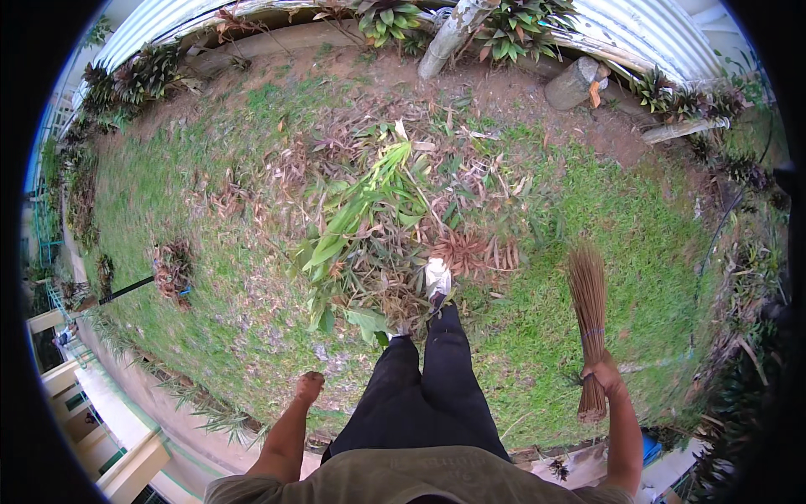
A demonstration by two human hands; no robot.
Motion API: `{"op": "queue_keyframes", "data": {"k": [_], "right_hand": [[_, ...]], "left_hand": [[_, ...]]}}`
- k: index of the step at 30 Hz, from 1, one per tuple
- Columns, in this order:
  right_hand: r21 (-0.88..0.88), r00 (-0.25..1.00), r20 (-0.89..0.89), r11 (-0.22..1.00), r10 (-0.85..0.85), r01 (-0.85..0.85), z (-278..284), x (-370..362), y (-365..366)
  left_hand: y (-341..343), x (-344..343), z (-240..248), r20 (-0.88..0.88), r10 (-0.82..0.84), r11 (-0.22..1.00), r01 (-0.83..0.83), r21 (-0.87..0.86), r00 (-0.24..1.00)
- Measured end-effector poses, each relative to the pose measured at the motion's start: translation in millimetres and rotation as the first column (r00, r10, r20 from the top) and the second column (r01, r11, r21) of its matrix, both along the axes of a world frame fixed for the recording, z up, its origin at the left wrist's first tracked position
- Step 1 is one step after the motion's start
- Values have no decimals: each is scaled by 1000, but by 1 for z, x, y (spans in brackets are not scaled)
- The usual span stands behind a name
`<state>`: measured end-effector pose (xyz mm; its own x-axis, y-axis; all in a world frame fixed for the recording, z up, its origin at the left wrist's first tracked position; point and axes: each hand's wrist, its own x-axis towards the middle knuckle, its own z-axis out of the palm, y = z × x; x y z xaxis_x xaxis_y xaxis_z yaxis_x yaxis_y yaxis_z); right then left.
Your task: The person sweeps dry leaves and debris on a grassy area using a traditional broom and a blue dustpan. They gather the debris into piles and scoop it into the dustpan, moving across the yard to clean different sections.
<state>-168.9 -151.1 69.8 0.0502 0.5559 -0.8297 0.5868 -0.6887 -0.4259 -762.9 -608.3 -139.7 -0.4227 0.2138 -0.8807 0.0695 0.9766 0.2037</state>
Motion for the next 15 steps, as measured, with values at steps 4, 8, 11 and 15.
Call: {"op": "queue_keyframes", "data": {"k": [4,8,11,15], "right_hand": [[13,987,38,988,-157,156,-133,-56,118],[-91,935,-87,932,343,-350,-158,-234,133],[-87,691,-264,697,672,-711,-113,-298,106],[-81,449,-233,443,863,-893,-1,-258,144]], "left_hand": [[127,44,32,203,210,964,-237,121,956],[194,62,55,185,223,940,-261,218,957],[225,68,54,162,208,962,-231,143,965],[218,54,40,1,128,964,-124,234,992]]}}
